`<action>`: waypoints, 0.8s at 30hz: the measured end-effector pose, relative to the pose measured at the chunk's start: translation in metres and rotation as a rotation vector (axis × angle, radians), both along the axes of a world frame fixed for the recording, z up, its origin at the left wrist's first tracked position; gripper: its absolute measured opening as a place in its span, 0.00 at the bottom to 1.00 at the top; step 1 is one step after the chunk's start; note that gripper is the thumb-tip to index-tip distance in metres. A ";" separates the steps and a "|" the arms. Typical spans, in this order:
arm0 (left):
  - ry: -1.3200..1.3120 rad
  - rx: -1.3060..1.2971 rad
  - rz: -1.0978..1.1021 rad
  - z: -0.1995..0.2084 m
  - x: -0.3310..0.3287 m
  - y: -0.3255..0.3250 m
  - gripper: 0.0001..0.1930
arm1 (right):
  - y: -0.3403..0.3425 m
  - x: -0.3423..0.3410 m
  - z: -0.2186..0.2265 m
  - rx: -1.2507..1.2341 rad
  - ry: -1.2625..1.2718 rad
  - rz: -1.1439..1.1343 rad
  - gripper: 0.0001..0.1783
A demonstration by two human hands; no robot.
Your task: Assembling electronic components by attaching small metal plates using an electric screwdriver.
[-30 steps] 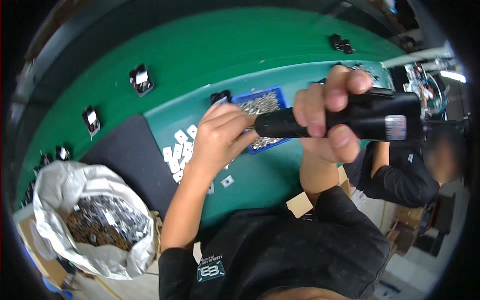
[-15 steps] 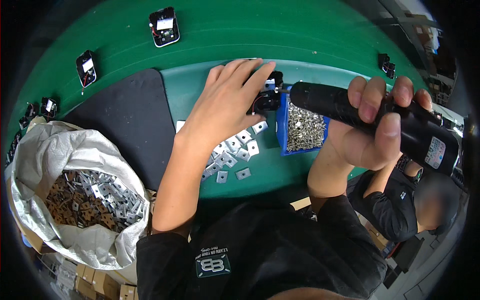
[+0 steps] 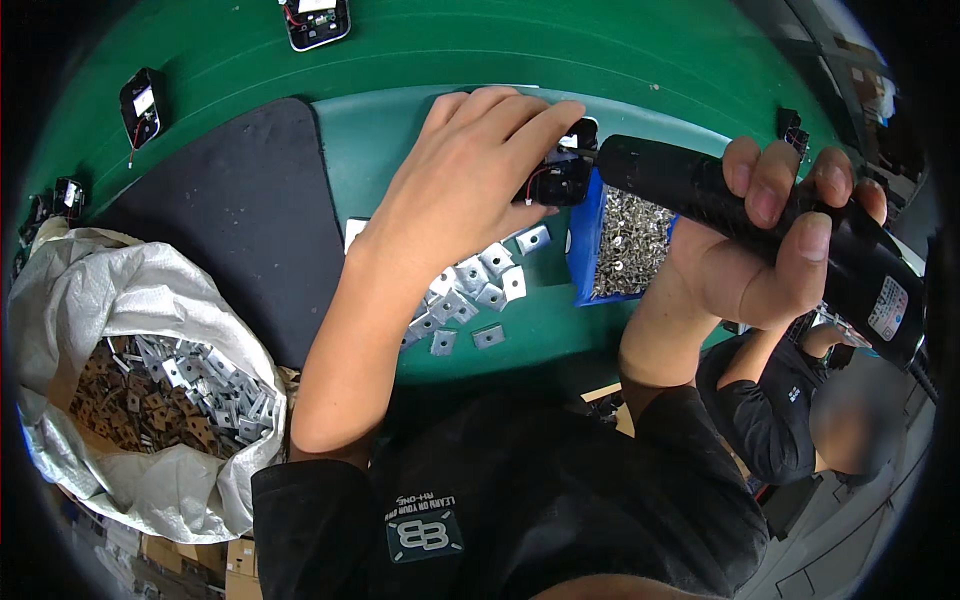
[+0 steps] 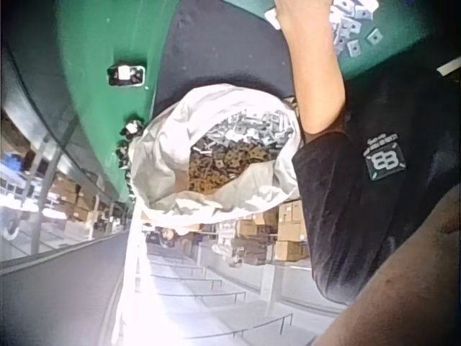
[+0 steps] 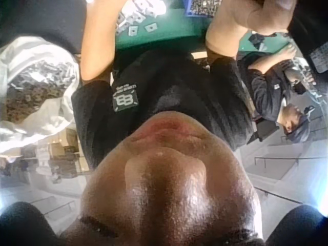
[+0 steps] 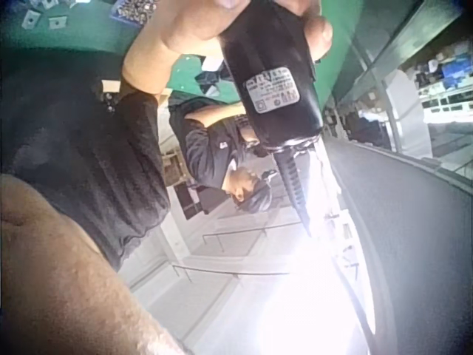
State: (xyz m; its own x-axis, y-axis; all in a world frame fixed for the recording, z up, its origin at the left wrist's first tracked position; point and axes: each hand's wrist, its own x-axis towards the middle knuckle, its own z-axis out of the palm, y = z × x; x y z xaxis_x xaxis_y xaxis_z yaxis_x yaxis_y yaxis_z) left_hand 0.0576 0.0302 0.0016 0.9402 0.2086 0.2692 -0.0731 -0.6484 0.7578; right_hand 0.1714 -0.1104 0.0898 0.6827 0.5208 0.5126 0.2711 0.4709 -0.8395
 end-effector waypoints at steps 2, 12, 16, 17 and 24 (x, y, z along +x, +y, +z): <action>-0.017 0.013 0.010 -0.001 0.001 -0.001 0.43 | 0.001 0.000 -0.001 0.021 0.002 0.016 0.23; -0.024 0.017 0.012 -0.004 0.000 -0.002 0.42 | -0.002 0.002 -0.001 -0.004 -0.029 0.005 0.23; -0.016 0.018 0.016 -0.003 0.001 -0.002 0.42 | -0.005 0.002 0.000 -0.017 -0.022 0.065 0.23; -0.011 0.013 0.012 -0.003 0.001 -0.002 0.42 | -0.006 0.002 0.001 -0.032 -0.022 0.080 0.23; -0.026 0.010 0.006 -0.004 0.001 -0.002 0.42 | -0.006 0.000 0.000 -0.009 -0.018 0.056 0.22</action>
